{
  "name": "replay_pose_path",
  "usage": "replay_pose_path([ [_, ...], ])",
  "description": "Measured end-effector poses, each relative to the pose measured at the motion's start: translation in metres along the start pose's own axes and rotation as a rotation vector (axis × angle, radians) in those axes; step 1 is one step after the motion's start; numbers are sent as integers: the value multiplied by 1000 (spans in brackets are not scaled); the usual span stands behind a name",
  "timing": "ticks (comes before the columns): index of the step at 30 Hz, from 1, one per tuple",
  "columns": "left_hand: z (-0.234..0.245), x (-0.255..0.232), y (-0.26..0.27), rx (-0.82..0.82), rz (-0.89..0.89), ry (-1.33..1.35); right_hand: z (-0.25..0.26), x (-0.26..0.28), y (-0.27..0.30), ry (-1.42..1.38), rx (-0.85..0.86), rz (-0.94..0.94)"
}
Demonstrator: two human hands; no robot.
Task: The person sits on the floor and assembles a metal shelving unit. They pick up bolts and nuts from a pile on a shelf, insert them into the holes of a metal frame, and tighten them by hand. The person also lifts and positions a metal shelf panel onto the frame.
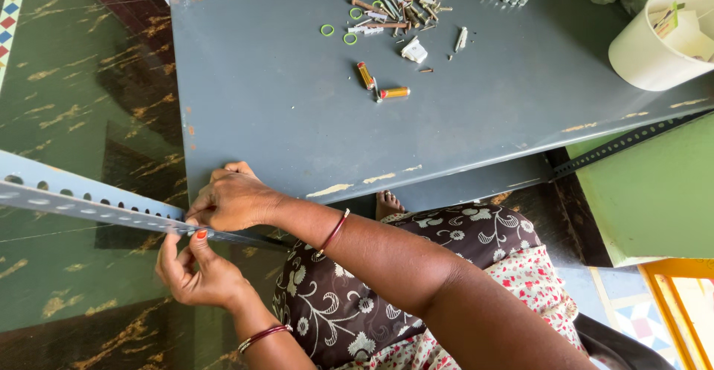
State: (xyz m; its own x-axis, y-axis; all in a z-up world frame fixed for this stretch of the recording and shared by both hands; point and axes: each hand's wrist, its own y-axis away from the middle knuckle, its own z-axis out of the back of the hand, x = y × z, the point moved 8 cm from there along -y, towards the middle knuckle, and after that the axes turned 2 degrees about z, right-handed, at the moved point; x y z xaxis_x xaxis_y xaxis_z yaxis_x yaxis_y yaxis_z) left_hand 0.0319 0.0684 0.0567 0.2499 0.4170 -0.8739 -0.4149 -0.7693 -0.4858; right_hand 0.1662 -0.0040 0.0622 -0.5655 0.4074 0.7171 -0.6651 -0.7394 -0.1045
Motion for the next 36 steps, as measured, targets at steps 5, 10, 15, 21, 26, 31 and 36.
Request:
replay_pose_path([
  [5, 0, 6, 3, 15, 2, 64, 6, 7, 11, -17, -97, 99],
  [10, 4, 21, 4, 17, 56, 10, 59, 11, 46, -325, -161, 150],
  [15, 2, 8, 10, 8, -7, 156, 188, -32, 136, 51, -356, 87],
  [21, -3, -23, 14, -13, -73, 33, 360, -179, 271, 263, -995, -245],
  [26, -7, -58, 20, 27, -134, -111, 428, -292, 352, 446, -1188, -408],
  [31, 0, -3, 18, -21, -100, -347, 443, -359, 350, 491, -1016, -627],
  [36, 10, 73, -3, -42, -44, -341, 452, -367, 326, 616, -887, -790],
])
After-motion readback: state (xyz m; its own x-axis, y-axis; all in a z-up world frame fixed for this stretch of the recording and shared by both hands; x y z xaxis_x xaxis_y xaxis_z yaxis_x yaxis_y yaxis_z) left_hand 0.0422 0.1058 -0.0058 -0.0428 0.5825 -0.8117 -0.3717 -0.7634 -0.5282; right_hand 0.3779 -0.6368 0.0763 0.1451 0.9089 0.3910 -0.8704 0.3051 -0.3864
